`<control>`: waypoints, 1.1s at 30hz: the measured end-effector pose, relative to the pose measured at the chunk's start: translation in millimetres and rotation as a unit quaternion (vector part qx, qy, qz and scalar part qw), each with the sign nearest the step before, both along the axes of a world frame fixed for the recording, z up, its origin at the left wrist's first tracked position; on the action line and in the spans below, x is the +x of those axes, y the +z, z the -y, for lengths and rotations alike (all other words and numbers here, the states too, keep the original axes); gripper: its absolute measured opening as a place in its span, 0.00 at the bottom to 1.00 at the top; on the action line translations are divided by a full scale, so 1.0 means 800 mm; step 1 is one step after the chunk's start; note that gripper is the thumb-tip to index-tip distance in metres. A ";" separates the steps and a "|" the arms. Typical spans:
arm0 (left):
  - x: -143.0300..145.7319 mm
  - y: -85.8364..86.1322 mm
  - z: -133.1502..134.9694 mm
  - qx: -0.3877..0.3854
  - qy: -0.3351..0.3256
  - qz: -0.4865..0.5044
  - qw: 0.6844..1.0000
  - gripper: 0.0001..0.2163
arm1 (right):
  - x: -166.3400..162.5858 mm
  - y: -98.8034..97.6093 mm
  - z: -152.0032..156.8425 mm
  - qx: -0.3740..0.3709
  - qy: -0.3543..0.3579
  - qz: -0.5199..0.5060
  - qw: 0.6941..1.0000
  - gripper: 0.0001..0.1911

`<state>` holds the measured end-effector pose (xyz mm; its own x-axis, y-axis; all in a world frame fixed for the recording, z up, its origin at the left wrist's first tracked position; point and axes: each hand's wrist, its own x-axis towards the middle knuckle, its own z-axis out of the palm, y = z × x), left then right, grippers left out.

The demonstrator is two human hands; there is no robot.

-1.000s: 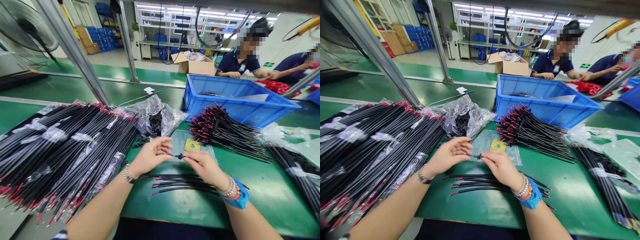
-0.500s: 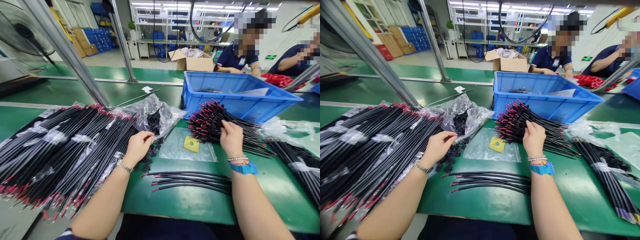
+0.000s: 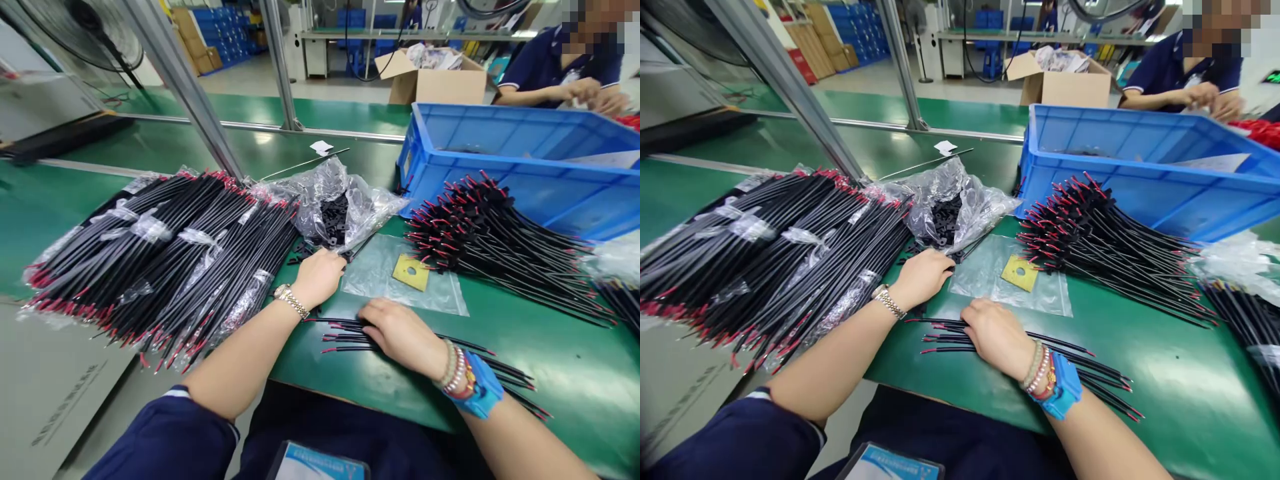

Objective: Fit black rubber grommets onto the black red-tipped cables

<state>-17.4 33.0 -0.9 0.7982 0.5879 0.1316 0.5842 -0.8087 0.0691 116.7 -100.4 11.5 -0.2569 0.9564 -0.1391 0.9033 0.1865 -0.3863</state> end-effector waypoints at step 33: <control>-0.010 0.054 0.022 -0.627 0.073 0.416 0.655 0.13 | 0.052 0.034 0.011 0.316 -0.173 -0.063 0.931 0.13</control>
<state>-25.6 15.2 41.9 0.6798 0.7125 -0.1738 -0.0129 0.2485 0.9685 158.4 -108.9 38.5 0.1060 0.8651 0.4903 0.9067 0.1183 -0.4047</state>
